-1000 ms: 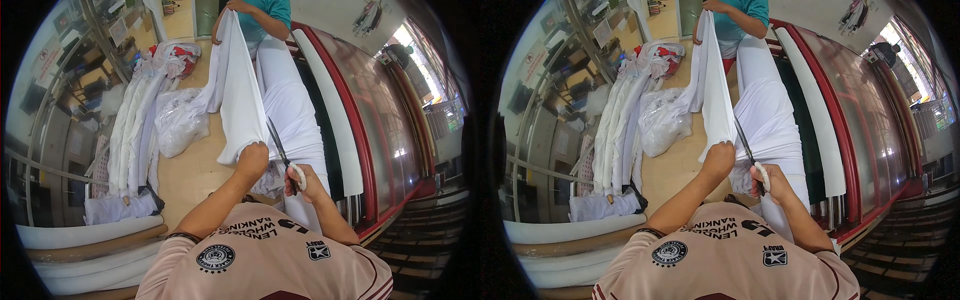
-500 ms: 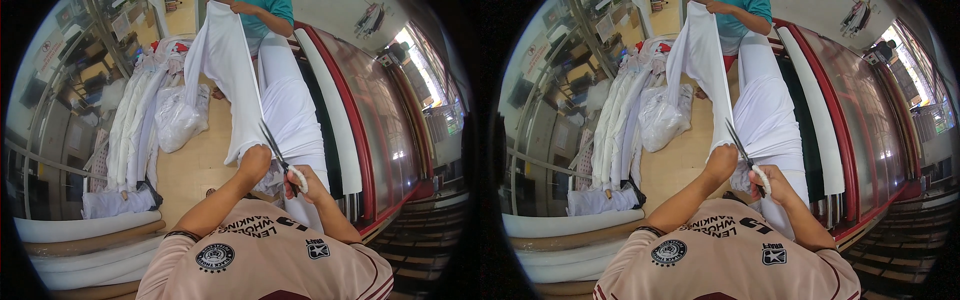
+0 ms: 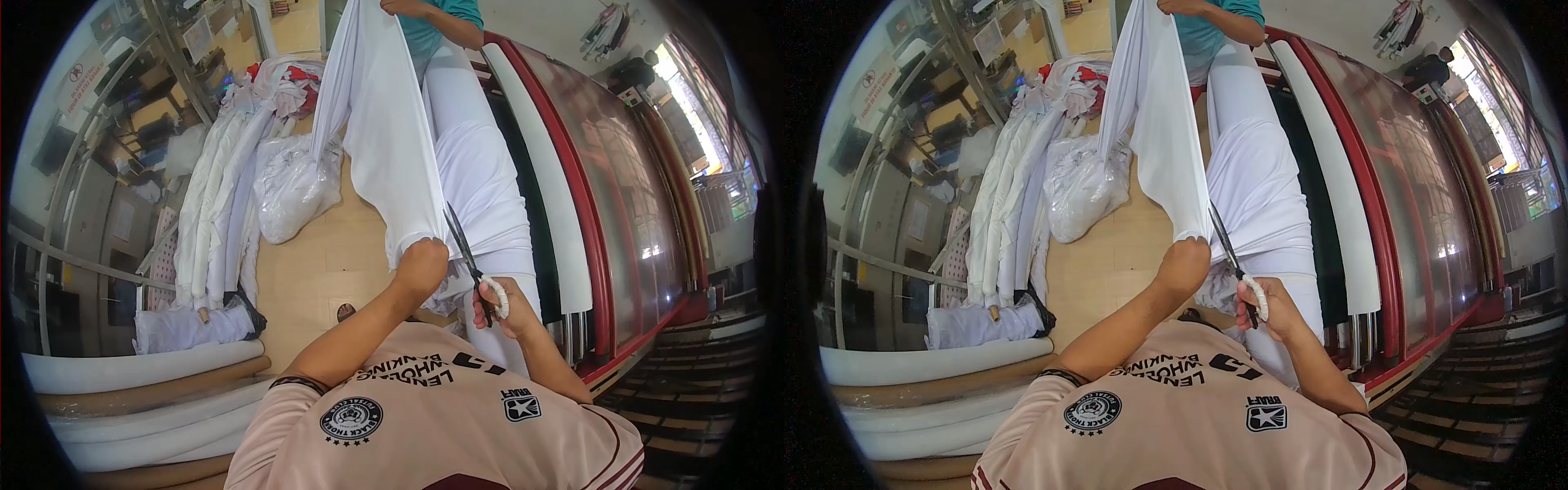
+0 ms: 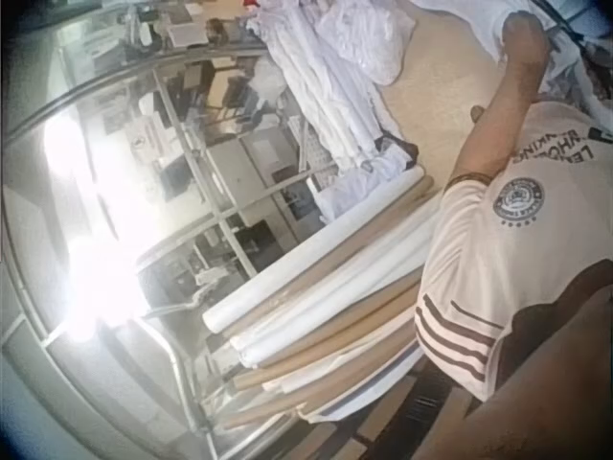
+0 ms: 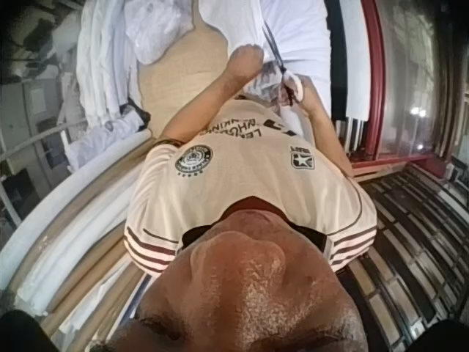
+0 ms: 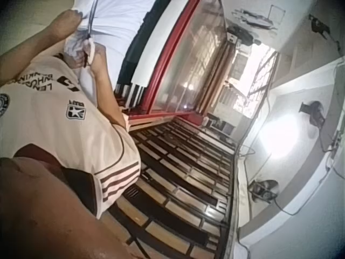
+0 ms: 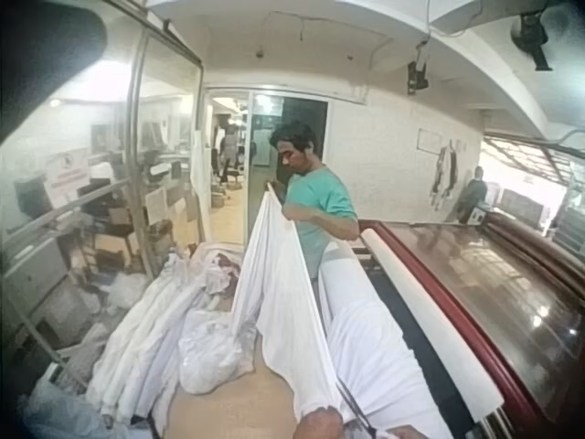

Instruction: Cutting large rolls of white fabric with scissors.

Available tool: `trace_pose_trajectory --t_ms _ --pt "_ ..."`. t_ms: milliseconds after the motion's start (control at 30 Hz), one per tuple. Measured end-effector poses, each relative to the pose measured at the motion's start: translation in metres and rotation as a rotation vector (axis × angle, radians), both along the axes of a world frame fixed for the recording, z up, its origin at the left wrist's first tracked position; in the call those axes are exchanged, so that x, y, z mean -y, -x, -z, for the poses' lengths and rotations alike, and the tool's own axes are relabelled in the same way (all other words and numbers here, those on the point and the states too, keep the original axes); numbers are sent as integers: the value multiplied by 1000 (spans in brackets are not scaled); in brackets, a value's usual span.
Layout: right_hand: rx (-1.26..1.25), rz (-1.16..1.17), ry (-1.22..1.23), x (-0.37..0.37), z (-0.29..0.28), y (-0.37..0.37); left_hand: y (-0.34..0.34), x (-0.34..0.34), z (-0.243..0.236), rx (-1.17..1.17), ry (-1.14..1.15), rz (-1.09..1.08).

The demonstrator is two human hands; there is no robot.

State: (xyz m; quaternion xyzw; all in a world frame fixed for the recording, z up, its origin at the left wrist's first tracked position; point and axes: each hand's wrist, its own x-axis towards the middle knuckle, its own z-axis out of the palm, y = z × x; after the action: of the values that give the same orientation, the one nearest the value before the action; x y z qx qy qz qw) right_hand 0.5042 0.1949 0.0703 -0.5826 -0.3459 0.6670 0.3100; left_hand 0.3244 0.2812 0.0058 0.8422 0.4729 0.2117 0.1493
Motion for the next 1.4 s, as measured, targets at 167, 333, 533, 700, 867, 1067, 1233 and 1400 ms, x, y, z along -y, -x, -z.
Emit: trace_pose_trajectory --t_ms 167,333,533,700,867,1067,1233,1400 --pt "-24 19 -37 -9 4 2 -2 -1 2 17 11 14" --pt "-24 31 -79 -32 2 10 -3 3 1 49 73 -13" --pt "-11 55 -135 -99 -10 25 4 18 7 144 46 9" --pt "63 62 -267 -210 -37 43 23 44 32 119 92 177" --pt "216 87 -255 -343 -77 65 53 74 66 102 -188 551" --pt "217 145 -472 -454 -106 74 57 86 103 277 211 567" --pt "1012 225 -648 -452 -67 69 59 95 102 383 309 300" --pt "1284 178 -556 -436 -30 47 57 96 84 427 245 285"
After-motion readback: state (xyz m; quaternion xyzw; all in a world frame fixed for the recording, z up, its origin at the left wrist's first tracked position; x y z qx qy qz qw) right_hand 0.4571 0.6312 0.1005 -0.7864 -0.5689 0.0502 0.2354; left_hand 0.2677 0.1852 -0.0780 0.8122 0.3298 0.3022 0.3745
